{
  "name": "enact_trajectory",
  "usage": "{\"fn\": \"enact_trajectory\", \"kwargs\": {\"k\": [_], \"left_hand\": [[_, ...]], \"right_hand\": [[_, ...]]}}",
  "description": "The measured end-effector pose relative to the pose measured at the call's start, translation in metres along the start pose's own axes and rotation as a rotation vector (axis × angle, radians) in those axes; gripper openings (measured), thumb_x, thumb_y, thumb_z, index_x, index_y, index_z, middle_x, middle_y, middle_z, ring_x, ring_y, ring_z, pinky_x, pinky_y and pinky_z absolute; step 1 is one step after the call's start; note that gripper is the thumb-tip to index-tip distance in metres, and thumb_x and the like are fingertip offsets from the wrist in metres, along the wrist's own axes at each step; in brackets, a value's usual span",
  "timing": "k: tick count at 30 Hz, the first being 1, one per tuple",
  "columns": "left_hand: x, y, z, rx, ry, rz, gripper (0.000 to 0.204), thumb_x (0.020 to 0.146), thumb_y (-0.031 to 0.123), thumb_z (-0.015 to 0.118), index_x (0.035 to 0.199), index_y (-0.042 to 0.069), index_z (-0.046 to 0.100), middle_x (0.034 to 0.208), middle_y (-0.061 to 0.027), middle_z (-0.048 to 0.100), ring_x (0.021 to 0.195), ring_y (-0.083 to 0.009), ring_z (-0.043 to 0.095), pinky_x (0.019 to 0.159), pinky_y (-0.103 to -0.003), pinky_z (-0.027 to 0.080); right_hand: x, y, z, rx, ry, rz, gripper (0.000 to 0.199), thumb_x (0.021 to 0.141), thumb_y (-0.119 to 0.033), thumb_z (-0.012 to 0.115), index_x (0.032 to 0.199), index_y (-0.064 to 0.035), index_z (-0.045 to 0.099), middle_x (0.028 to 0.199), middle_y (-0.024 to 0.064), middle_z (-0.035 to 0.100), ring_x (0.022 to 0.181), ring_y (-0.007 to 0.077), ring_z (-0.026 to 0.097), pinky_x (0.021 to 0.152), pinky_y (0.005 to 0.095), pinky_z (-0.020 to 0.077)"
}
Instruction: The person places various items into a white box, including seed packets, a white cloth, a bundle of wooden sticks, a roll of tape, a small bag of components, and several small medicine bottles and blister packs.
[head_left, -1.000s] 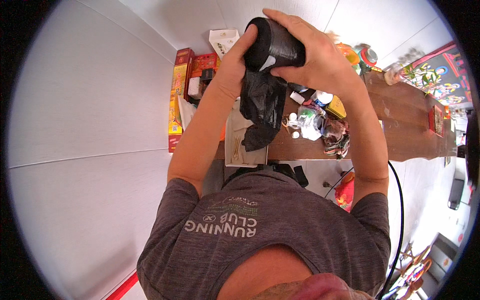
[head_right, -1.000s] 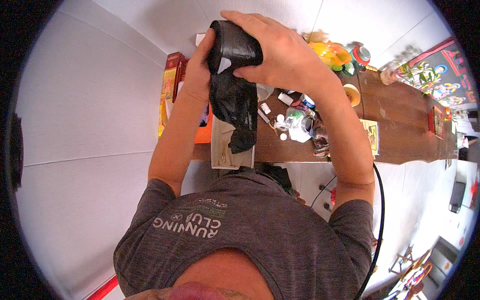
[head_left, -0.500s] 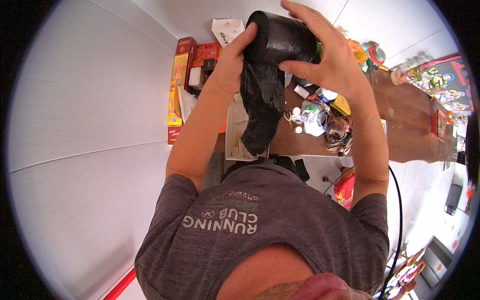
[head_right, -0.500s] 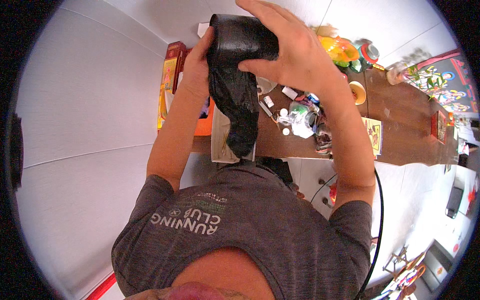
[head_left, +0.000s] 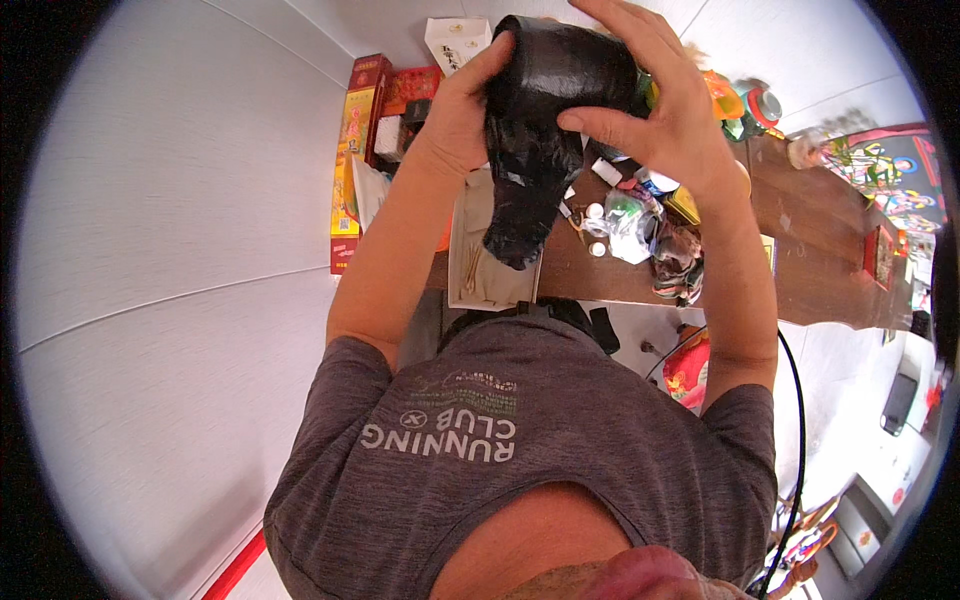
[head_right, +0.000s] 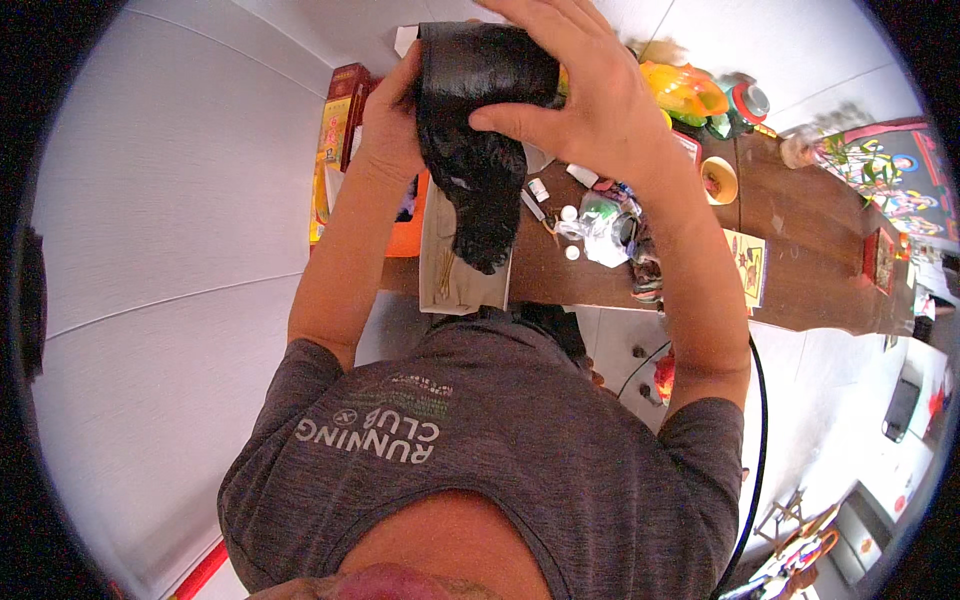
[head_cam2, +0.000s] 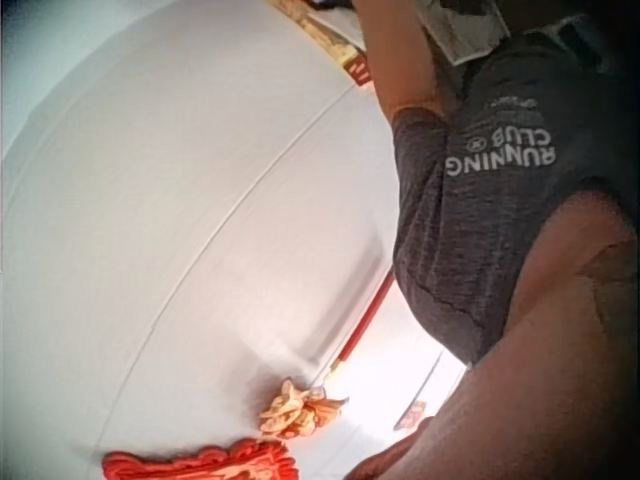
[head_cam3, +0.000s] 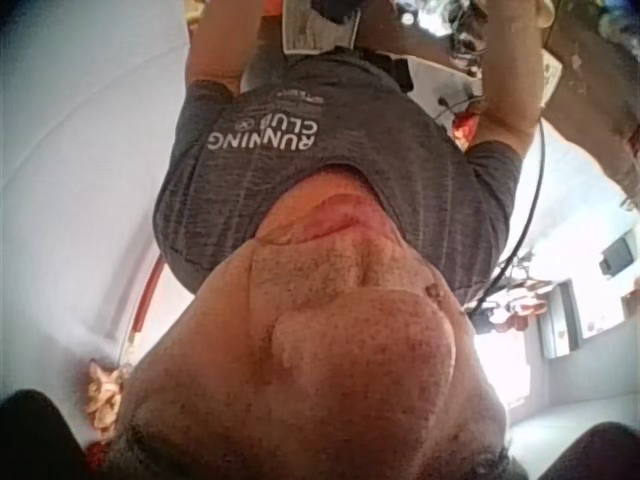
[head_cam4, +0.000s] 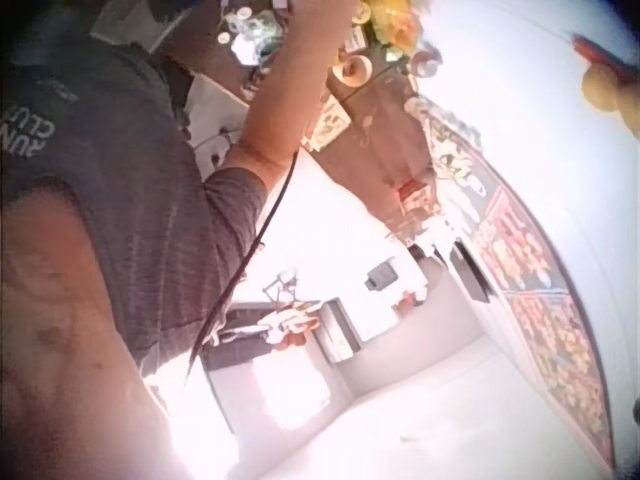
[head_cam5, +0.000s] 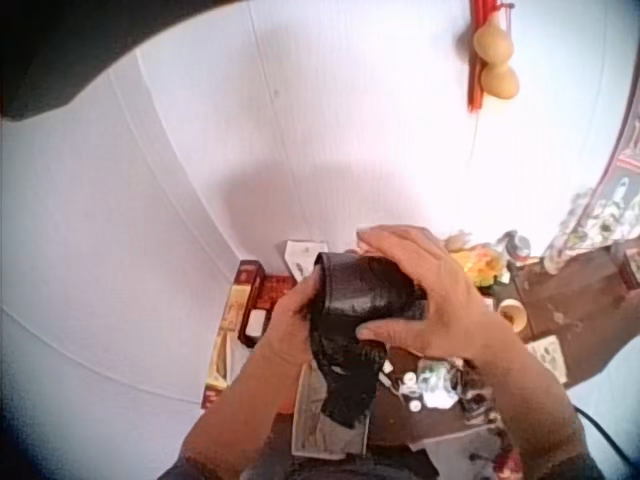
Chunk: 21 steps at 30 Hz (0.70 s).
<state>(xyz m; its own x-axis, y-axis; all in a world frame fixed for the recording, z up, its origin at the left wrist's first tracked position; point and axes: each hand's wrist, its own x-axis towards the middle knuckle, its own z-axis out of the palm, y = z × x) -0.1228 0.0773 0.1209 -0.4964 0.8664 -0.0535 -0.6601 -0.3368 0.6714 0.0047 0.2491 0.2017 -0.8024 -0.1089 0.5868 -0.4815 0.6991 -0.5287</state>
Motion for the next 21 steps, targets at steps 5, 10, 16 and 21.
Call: {"fn": "enact_trajectory", "kwargs": {"k": [5,10,16,21], "left_hand": [[0.002,-0.006,0.004,0.005,0.047,0.040,0.053,0.104,0.044,0.045,0.138,0.005,0.054,0.133,-0.0161,0.063,0.121,-0.0337,0.063,0.107,-0.050,0.049],[0.009,-0.023,-0.016,-0.235,-0.051,0.141,0.048,0.105,0.042,0.043,0.134,0.008,0.058,0.129,-0.0132,0.065,0.119,-0.0302,0.063,0.106,-0.048,0.050],[0.005,-0.016,-0.031,-0.074,0.046,0.066,0.049,0.105,0.042,0.040,0.137,0.008,0.056,0.133,-0.0141,0.063,0.122,-0.0320,0.062,0.109,-0.049,0.047],[0.003,-0.018,-0.013,-0.128,-0.057,-0.082,0.081,0.087,0.053,0.075,0.147,0.006,0.044,0.133,-0.0129,0.061,0.115,-0.0318,0.064,0.103,-0.045,0.051]], "right_hand": [[-0.010,0.012,0.013,-0.105,0.020,-0.023,0.076,0.073,-0.012,0.087,0.142,-0.0050,0.055,0.133,0.0116,0.061,0.120,0.0256,0.061,0.105,0.0355,0.0459],[-0.009,0.022,0.024,-0.462,0.054,-0.267,0.078,0.071,-0.022,0.088,0.139,-0.0064,0.053,0.134,0.0185,0.056,0.119,0.0412,0.056,0.101,0.0487,0.0467],[-0.015,0.020,0.010,-0.033,-0.002,-0.033,0.077,0.071,-0.022,0.090,0.138,-0.0059,0.056,0.138,0.0172,0.055,0.124,0.0362,0.056,0.106,0.0465,0.0448],[-0.015,0.024,0.012,0.108,-0.104,0.188,0.078,0.072,-0.022,0.091,0.139,-0.0041,0.055,0.134,0.0191,0.057,0.124,0.0350,0.058,0.104,0.0417,0.0474]]}}
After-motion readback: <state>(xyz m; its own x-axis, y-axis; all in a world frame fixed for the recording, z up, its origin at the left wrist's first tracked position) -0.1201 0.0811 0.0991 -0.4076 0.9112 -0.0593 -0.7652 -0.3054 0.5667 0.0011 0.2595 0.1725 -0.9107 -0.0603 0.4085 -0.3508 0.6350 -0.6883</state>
